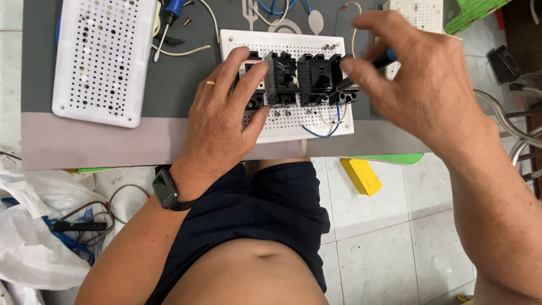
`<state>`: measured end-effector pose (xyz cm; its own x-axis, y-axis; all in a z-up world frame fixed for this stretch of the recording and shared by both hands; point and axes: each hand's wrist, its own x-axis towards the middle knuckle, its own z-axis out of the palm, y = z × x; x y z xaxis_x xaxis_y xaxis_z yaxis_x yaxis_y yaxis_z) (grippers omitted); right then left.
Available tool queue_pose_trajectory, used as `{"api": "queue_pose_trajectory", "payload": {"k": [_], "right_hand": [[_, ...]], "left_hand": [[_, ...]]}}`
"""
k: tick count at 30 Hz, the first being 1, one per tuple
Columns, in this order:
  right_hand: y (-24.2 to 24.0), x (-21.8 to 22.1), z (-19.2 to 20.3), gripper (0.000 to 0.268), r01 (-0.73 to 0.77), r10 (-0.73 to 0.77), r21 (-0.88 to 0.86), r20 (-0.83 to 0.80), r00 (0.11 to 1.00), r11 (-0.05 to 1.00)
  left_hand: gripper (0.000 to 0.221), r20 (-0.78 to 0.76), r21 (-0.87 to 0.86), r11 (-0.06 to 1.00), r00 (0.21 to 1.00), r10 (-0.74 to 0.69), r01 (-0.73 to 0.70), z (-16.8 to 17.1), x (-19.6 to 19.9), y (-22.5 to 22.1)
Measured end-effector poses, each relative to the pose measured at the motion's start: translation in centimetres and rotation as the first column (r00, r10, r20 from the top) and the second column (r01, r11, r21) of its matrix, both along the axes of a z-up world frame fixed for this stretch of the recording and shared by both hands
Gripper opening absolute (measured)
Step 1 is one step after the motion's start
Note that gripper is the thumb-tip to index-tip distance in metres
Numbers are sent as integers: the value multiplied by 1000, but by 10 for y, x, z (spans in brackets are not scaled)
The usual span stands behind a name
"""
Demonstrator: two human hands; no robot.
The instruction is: The person is wiring multiple circuit breakers onto a mounting board, inserting wires into terminals and securing them with a screwdriver.
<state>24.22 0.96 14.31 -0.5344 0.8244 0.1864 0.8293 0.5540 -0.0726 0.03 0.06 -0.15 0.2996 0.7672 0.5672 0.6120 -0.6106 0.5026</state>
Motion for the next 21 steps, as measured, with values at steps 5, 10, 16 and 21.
{"api": "queue_pose_trajectory", "payload": {"k": [5,10,16,21], "right_hand": [[-5,-8,13,21,140,-145,-125,-26,989,982],[-5,1,2,30,130,-130,11,53,990,991],[-9,-22,23,49,114,-123,-244,-23,992,963],[-6,-6,6,24,155,-155,-29,4,988,988]], "left_hand": [[52,-10,-9,1000,1000,-4,4,-1,-1,0],[53,4,5,1000,1000,-5,5,-2,-1,0],[55,1,20,1000,1000,5,-5,-4,0,1],[55,0,4,1000,1000,-5,5,-4,0,0]]}}
